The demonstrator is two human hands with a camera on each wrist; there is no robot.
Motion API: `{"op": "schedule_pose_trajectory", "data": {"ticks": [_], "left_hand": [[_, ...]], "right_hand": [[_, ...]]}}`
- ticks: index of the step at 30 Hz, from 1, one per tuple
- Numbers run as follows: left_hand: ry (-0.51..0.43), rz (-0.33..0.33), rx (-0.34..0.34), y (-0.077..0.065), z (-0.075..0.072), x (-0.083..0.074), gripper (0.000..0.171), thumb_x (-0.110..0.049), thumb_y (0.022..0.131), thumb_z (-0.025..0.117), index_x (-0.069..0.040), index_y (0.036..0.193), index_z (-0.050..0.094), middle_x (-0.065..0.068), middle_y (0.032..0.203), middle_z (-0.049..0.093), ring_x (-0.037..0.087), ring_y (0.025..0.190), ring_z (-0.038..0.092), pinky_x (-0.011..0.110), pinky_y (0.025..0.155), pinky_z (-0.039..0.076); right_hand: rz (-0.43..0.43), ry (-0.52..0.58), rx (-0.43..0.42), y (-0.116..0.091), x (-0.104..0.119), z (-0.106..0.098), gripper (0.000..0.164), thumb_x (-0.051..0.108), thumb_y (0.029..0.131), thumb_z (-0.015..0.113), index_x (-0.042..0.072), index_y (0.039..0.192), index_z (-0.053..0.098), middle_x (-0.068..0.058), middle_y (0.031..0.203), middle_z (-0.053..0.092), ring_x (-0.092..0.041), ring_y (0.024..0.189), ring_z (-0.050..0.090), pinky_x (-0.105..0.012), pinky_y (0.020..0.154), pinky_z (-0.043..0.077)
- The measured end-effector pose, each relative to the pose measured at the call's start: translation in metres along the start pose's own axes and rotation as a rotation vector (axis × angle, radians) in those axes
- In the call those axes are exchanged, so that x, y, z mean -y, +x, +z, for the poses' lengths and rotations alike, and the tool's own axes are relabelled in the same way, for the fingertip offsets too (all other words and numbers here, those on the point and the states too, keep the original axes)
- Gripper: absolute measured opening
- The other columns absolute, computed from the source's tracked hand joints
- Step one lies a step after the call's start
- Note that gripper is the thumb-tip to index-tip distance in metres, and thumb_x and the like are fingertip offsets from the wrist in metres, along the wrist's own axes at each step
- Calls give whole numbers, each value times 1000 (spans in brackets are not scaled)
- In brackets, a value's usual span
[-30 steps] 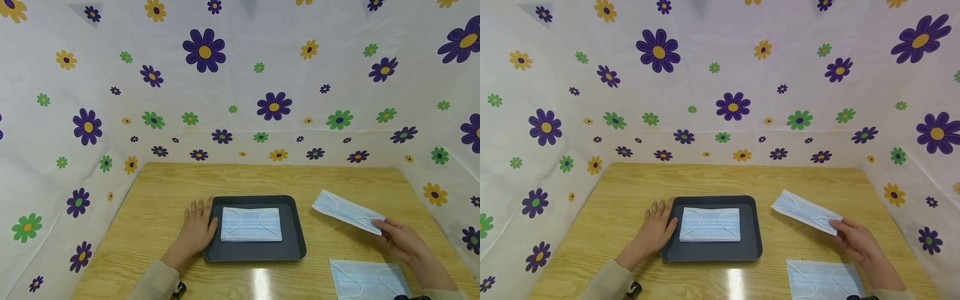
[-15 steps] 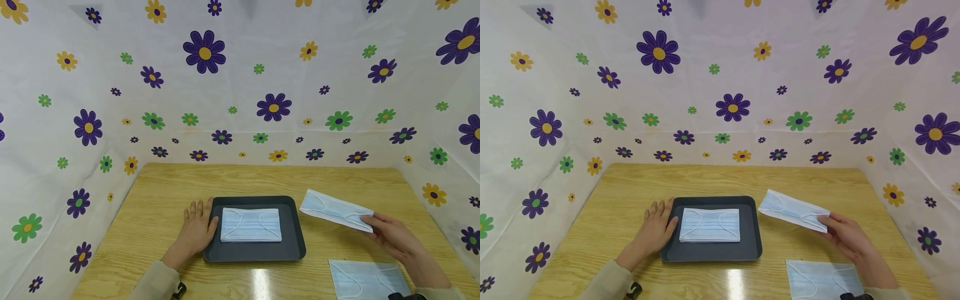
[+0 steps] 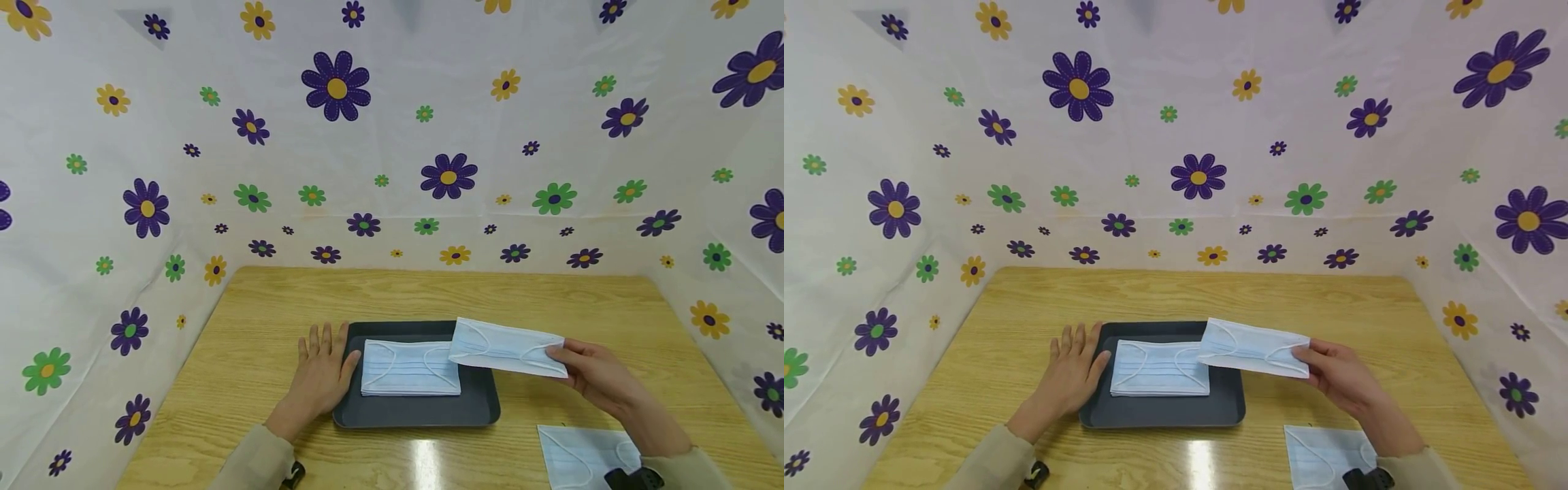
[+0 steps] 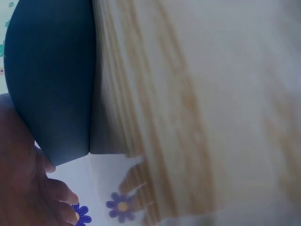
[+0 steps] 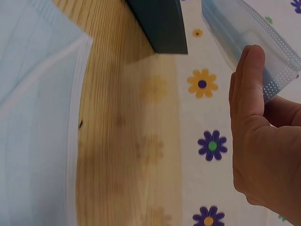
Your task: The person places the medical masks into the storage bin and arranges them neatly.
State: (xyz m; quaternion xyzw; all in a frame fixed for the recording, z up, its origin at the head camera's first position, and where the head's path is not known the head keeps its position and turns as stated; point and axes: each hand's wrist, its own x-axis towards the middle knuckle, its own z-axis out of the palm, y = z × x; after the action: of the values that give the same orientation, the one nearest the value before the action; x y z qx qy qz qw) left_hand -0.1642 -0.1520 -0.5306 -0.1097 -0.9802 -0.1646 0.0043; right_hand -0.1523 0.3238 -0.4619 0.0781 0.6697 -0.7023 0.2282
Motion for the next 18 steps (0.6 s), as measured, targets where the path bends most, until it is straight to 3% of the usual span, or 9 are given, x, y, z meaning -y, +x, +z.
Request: {"op": "schedule_pose_trajectory", "data": {"ticks": [4, 7, 18], "left_hand": [[7, 1, 0, 0, 0, 0, 69, -49, 114, 37, -10, 169, 23, 35, 168, 24, 57, 159, 13, 76, 125, 10], [13, 1, 1, 0, -1, 0, 69, -49, 114, 36, -10, 169, 23, 35, 168, 24, 57, 159, 13, 75, 125, 11], [15, -5, 8, 0, 0, 0, 69, -50, 114, 35, -11, 169, 22, 34, 169, 22, 56, 159, 12, 75, 125, 10]], "right_hand": [[-7, -64, 31, 8, 3, 18, 39, 19, 109, 60, -3, 142, 58, 3, 107, 74, -10, 93, 73, -24, 84, 62], [-17, -97, 57, 14, 6, 30, 47, 20, 109, 61, -8, 146, 53, 3, 109, 75, -11, 94, 74, -24, 86, 62], [-57, -115, 167, 37, 8, 71, 58, 18, 109, 61, -17, 151, 42, 1, 114, 75, -10, 99, 75, -26, 89, 62]]}}
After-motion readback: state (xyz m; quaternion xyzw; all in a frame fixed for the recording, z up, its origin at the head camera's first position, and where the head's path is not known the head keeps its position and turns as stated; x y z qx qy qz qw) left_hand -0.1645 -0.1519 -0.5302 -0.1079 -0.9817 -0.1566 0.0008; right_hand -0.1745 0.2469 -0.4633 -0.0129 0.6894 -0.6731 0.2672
